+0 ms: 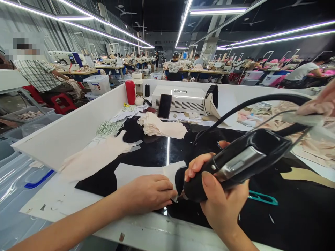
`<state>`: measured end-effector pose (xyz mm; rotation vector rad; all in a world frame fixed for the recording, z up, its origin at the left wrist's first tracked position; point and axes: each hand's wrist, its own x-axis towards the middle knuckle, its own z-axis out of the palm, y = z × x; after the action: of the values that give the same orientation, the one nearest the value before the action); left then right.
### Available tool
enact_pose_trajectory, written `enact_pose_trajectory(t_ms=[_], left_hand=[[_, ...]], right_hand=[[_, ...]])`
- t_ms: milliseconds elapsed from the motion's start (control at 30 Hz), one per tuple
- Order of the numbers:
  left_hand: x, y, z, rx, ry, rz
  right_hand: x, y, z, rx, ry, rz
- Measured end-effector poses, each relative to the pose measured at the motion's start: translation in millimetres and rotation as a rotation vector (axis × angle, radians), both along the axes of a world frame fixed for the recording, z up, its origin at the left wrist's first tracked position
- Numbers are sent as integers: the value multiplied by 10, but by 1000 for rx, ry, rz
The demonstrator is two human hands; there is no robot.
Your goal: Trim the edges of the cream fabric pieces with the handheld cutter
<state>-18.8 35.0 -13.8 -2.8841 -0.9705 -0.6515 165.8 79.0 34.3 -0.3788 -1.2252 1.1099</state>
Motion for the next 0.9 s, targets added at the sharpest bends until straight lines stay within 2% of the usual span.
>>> enact_pose_trajectory(t_ms=[133, 233, 333, 533, 733, 900], left_hand=[[-81, -110, 72, -70, -64, -30], [-143, -199, 126, -126, -128, -44], [-141, -210, 164, -118, -162, 3], [70, 16, 173, -33, -147, 105], [241, 201, 91, 45, -17, 77], [272, 269, 35, 39, 22, 91]], right_hand=[[70, 86, 63, 31, 4, 1], [119, 255, 132, 53, 26, -99], [143, 425, 146, 60, 22, -184], [168, 508, 65, 64, -21, -189], [166, 479, 16, 32, -38, -184], [138, 495, 21, 18, -43, -215]])
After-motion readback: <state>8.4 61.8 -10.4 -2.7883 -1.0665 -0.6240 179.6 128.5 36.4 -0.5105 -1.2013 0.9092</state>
